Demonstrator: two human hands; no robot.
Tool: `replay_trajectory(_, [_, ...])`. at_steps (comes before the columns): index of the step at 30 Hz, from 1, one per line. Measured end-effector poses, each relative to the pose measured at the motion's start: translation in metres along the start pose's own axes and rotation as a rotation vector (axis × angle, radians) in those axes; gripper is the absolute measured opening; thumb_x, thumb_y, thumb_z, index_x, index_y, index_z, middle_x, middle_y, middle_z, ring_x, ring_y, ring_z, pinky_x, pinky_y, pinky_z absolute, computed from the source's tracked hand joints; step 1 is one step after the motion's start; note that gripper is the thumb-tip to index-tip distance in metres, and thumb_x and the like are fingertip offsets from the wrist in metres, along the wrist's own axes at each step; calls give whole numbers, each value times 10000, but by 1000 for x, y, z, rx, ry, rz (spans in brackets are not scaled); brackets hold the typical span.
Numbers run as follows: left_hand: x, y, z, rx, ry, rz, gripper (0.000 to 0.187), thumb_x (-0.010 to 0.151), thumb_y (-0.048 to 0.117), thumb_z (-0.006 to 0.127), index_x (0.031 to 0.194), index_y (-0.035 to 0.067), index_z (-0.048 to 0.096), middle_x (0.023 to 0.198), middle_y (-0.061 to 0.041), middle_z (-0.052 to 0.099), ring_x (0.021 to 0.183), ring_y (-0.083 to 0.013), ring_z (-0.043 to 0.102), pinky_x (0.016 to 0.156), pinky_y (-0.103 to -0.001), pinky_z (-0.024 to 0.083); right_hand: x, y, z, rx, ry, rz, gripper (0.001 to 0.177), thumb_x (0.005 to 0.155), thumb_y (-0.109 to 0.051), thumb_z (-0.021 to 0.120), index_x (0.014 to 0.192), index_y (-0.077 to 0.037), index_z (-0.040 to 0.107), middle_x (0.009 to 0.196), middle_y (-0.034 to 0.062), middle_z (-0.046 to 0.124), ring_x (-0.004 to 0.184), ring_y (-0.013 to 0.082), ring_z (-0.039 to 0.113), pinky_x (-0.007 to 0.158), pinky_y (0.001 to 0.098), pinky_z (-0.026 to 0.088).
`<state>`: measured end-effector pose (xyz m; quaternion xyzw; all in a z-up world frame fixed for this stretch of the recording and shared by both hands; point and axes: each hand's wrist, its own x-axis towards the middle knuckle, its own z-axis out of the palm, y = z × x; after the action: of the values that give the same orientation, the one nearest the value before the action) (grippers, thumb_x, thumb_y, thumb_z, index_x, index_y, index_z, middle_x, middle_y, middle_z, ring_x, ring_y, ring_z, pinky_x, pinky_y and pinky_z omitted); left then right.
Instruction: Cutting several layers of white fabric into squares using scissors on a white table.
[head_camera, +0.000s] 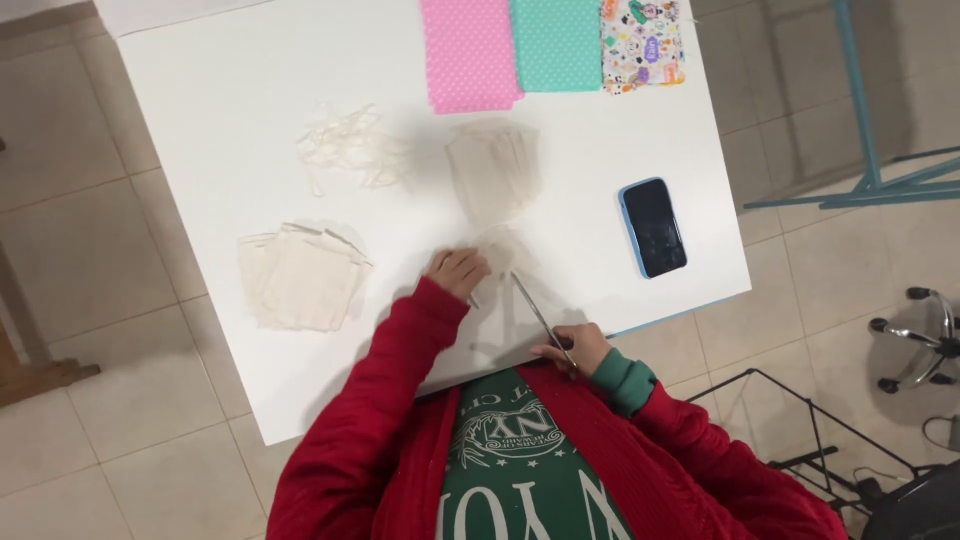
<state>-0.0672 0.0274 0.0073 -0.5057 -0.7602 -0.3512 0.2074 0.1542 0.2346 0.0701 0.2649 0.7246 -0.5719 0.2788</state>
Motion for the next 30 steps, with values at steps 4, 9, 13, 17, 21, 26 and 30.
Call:
replay_trajectory(4, [-50, 35, 3, -37, -82, -119, 165, 1028, 152, 566, 1119, 148, 703, 1198, -66, 696, 1158, -299, 633, 901, -416, 490, 24, 3, -6, -31, 8, -3, 326, 828, -286, 836, 807, -8, 667, 503, 147, 668, 330, 191, 592, 301, 240, 461])
replay_trajectory(9, [-55, 103, -6, -492, -165, -277, 298, 1068, 157, 474, 1300, 141, 662, 1391, -41, 631, 1227, -245, 619, 1023, -350, 500, 43, -17, -5, -376, 64, -96, 437, 769, -513, 843, 797, -96, 713, 505, 80, 685, 424, 199, 652, 451, 295, 509])
replay_trajectory(13, [1, 54, -46, -402, -952, -589, 268, 988, 150, 481, 1102, 100, 718, 1158, -120, 745, 1077, -366, 696, 891, -509, 553, 34, -33, -5, -433, 74, -80, 457, 757, -573, 825, 789, -133, 708, 483, 36, 671, 434, 162, 655, 493, 247, 495])
replay_trajectory(17, [-13, -16, -21, -59, -236, -389, 116, 839, 303, 675, 942, 252, 676, 895, 28, 664, 830, -240, 644, 724, -398, 522, 20, -31, -2, -310, 141, -96, 384, 765, -417, 865, 766, -70, 701, 481, 89, 661, 324, 163, 590, 323, 226, 440])
replay_trajectory(21, [-13, -34, 41, 39, -359, -592, 682, 694, 470, 874, 1263, 222, 592, 1075, 7, 577, 1053, -248, 548, 831, -423, 497, -1, -60, -6, -91, 288, -142, 290, 792, -275, 868, 789, -38, 701, 511, 113, 675, 337, 162, 592, 307, 234, 461])
replay_trajectory(26, [-39, -27, 72, -2, -724, -706, 448, 802, 429, 795, 1166, 295, 571, 1030, 69, 586, 1104, -197, 494, 907, -374, 414, -3, -69, -11, -13, 379, -155, 244, 807, -238, 862, 837, -55, 704, 571, 101, 691, 334, 155, 581, 310, 229, 466])
replay_trajectory(30, [-11, -4, 17, -265, -638, -747, 250, 798, 227, 814, 926, 287, 607, 1024, 50, 603, 1064, -236, 578, 910, -361, 498, 5, -86, -14, -108, 466, -280, 355, 803, -254, 863, 1108, -163, 706, 518, 58, 599, 362, 156, 589, 331, 223, 470])
